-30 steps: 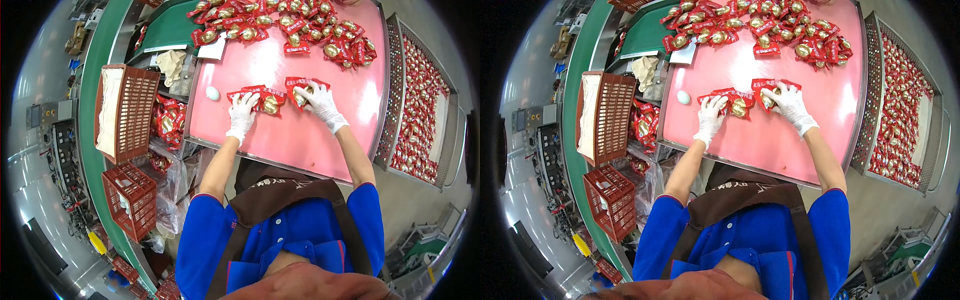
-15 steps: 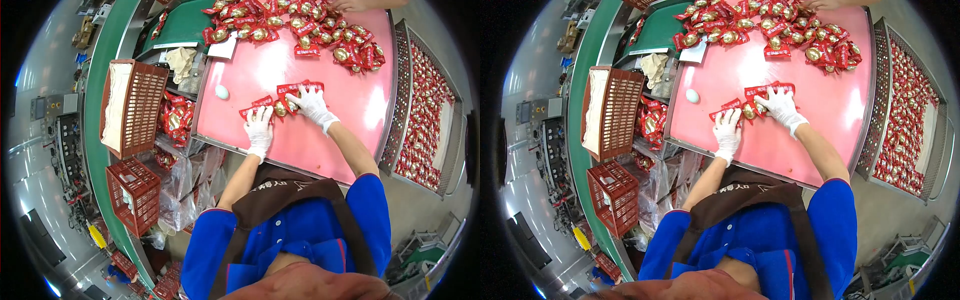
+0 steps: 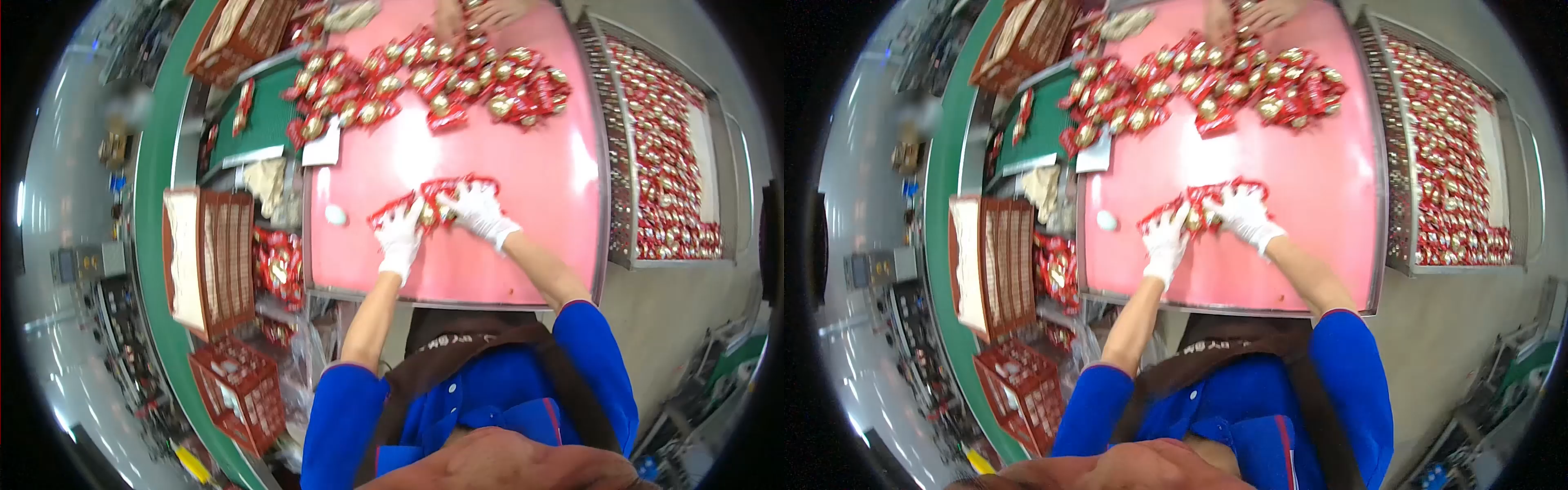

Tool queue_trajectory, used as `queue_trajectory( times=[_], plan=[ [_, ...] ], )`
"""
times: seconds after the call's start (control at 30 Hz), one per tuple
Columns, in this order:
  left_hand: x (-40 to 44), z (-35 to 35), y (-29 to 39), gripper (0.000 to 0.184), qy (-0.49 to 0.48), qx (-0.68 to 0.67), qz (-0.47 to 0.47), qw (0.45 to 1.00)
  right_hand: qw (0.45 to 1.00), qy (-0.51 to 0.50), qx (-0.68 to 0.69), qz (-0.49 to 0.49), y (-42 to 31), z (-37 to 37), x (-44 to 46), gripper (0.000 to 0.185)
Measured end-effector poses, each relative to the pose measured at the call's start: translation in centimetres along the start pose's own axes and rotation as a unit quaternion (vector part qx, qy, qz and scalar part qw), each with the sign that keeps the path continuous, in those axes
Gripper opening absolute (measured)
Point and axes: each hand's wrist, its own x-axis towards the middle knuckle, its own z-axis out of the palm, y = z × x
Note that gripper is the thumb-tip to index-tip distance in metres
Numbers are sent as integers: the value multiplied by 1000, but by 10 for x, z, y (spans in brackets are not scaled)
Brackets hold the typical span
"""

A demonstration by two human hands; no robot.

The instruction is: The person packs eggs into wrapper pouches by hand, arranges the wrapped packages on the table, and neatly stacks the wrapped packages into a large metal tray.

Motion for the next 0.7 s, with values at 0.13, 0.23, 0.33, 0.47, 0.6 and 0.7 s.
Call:
queue_trajectory(
  times=[0.13, 0.23, 0.33, 0.47, 0.6, 0.7],
  plan=[
    [-21, -3, 3, 77, 4, -71, 13, 997, 997, 51, 53, 17, -6, -2, -29, 73],
    [-28, -8, 41, 82, 51, -112, 40, 992, 992, 123, 16, 25, 7, -23, -64, 75],
    [-34, -22, 111, 85, 94, -145, 107, 979, 982, 179, -6, 56, 36, -71, -129, 73],
    [-42, -36, 243, 83, 130, -176, 228, 949, 956, 260, -75, 118, 95, -121, -250, 70],
    [-70, -22, 403, 82, 161, -161, 335, 914, 939, 266, -74, 205, 163, -157, -403, 78],
    [-91, -3, 529, 80, 137, -172, 408, 886, 904, 307, -125, 270, 214, -174, -521, 83]
  ],
)
